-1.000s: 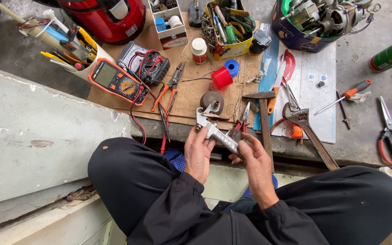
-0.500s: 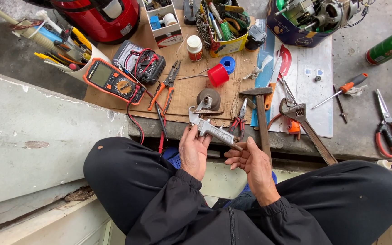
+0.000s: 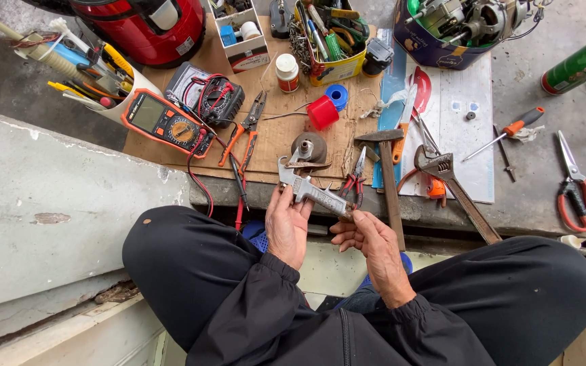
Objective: Disassembling a small electric motor using a power drill and other hand tools for repair.
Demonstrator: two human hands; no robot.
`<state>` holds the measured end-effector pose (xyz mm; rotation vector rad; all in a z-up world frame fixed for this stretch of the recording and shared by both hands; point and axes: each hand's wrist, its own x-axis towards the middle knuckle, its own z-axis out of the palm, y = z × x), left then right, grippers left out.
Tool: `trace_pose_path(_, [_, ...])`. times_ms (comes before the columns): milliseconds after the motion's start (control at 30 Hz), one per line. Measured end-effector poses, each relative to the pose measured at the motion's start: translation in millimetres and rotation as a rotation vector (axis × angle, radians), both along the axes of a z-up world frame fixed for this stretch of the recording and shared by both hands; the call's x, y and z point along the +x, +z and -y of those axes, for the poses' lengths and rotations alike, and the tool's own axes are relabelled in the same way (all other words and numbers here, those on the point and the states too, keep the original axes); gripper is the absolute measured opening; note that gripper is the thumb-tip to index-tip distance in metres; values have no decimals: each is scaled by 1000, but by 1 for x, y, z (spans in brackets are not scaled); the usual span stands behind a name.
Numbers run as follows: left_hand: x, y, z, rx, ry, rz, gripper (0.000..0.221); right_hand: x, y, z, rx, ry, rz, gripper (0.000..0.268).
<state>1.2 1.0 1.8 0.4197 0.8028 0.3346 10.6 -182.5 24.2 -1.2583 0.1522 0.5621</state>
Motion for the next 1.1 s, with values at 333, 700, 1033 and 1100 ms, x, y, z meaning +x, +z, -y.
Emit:
trace_pose_path(333, [-2,-6,0,-3,-6,22,42,1,11,-2,-34,-66,-8,37])
trace_pose_path(700, [-1,20,8,73,-91,16,48,1,-2,-3,-90,-81,9,32])
trace_pose_path(1033, [-3,47,4,151,-251,-9,41,7,36,5,-294,-27,190,25])
trace_pose_path(1100, [0,56,2,214,-328,-75,53,8,52,7,-457,22,360,24])
